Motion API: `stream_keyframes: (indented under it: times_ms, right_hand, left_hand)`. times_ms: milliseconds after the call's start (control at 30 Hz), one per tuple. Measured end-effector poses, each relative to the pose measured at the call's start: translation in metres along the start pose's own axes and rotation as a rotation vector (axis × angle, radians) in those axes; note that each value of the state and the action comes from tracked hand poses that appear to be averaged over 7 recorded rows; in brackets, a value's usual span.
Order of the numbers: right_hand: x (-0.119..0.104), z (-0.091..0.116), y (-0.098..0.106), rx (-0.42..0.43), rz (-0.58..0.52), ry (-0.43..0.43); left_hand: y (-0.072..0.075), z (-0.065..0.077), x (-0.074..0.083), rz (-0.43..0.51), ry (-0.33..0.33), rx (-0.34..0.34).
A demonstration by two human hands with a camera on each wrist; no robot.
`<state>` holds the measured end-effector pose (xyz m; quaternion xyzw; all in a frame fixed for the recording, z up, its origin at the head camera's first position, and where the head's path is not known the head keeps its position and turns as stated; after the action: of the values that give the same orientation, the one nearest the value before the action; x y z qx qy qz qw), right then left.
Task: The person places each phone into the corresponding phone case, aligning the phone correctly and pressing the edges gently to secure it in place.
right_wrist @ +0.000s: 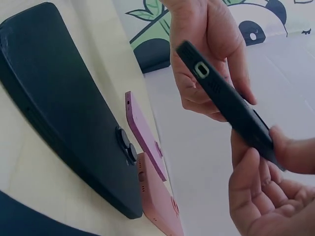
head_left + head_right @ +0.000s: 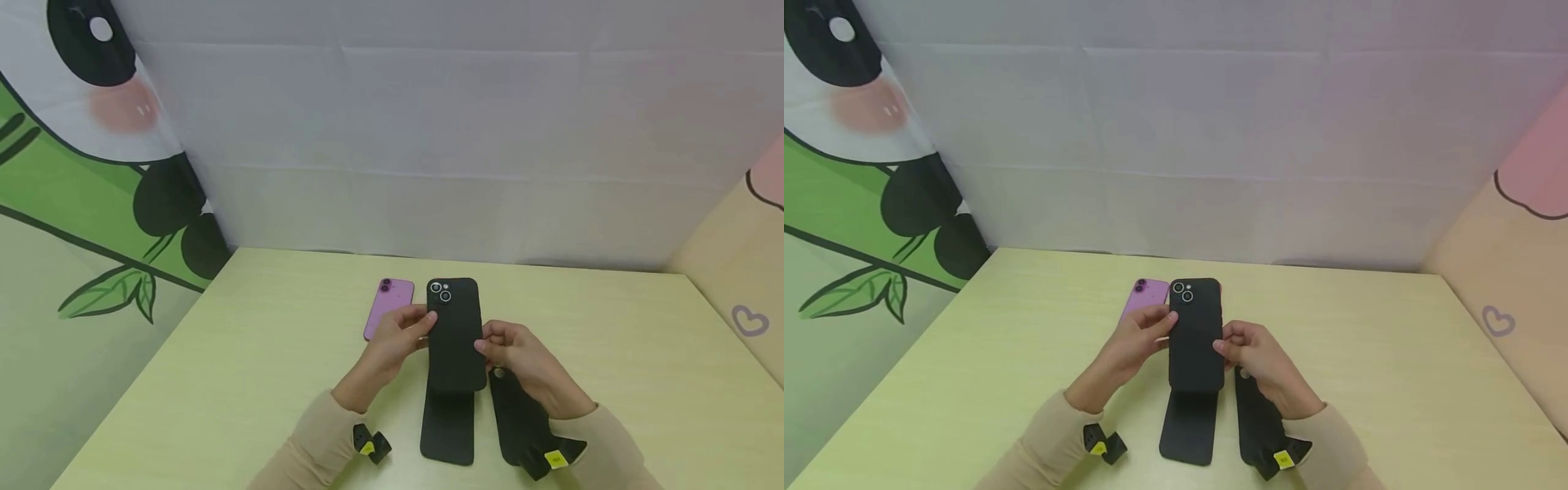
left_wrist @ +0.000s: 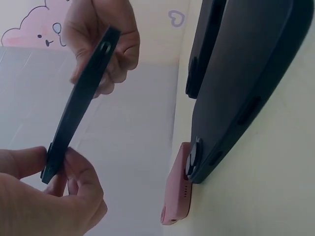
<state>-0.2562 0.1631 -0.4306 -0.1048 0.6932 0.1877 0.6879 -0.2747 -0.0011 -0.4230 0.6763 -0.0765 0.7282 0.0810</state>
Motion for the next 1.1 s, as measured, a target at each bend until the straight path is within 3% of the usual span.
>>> stream_keyframes:
  times_ms: [167, 400, 733, 933, 1100]
  right_hand:
    - [0.005, 0.002, 0.007, 0.062, -0.051, -0.044]
    - [0.012, 0.0, 0.017, 0.079, -0.089, -0.053]
    - [0.012, -0.004, 0.023, 0.042, 0.002, -0.072]
    - [0.01, -0.012, 0.032, 0.127, 0.044, -0.096]
    - [0.006, -0.02, 0.045, 0.24, 0.0, -0.089]
  left_hand:
    - [-0.013, 0.006, -0.01, -0.079, 0.015, -0.085]
    - [-0.025, 0.013, -0.018, -0.158, 0.013, -0.149]
    - [-0.025, 0.014, -0.024, -0.158, 0.043, -0.065]
    - [-0.025, 0.015, -0.025, -0.15, 0.051, -0.041]
    - [-0.03, 0.018, -0.028, -0.169, 0.052, -0.059]
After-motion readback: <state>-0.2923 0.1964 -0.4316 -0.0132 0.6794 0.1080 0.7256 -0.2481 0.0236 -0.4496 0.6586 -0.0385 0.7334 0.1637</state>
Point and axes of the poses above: each hand's wrist, its own z-axis away from the middle knuckle, its own y-axis out of the back of the hand, x = y × z, the point moved 8 cm from there along -z, towards the middle knuckle
